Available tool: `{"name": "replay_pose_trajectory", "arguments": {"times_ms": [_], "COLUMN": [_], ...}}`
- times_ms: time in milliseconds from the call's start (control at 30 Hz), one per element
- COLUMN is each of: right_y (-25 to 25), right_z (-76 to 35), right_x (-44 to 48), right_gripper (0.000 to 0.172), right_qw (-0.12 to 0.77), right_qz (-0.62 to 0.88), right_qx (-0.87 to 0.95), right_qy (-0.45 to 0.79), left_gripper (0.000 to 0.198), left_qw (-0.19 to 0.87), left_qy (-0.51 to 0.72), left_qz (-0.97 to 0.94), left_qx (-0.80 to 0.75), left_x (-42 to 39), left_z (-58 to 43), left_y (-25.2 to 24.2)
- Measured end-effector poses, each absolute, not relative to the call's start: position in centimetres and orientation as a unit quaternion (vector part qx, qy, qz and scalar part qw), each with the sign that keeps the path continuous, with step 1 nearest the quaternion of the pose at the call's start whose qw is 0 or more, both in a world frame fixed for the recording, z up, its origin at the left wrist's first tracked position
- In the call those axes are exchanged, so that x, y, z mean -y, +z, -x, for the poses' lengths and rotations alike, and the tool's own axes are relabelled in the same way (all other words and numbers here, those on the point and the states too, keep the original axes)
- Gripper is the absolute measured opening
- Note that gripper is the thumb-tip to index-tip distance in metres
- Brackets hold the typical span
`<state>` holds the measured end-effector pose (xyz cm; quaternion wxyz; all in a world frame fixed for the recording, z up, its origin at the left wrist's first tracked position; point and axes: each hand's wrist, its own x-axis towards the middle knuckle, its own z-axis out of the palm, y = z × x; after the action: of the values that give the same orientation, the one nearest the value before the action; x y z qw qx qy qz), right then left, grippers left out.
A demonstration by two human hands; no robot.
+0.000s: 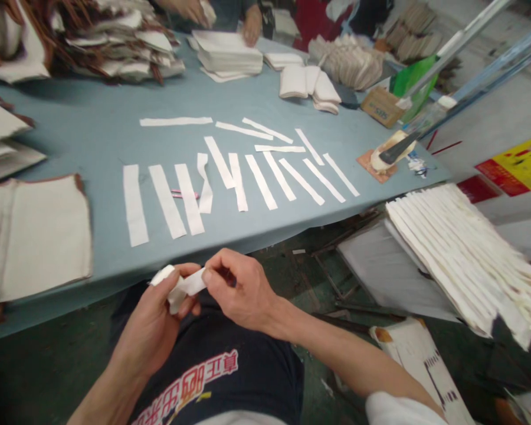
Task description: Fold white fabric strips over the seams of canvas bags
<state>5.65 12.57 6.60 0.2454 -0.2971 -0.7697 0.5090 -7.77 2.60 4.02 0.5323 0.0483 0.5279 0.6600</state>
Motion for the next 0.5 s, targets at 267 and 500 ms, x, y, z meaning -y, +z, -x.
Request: {"name": "replay_pose_trajectory", "arguments": {"times_ms": [267,500], "right_y": [8.4,13.4], "right_z": [-2.7,2.0], "right_x": [-13.8,-17.7], "right_gripper": [0.025,0.027], "right_qw": [0.284,0.355], "right_qz": [0.277,0.252], "right_qx": [0.737,0.676], "right_qy": [0.547,0.595], "left_gripper": [0.088,0.054], "left_qw": [0.559,0.394], "left_qy": [0.656,0.602], "left_qz": [-0.098,-0.286], "left_qx": [-0.497,-0.633], "left_x": [-1.7,1.4], "left_z": [8.0,7.3], "left_y": [4.1,2.6]}}
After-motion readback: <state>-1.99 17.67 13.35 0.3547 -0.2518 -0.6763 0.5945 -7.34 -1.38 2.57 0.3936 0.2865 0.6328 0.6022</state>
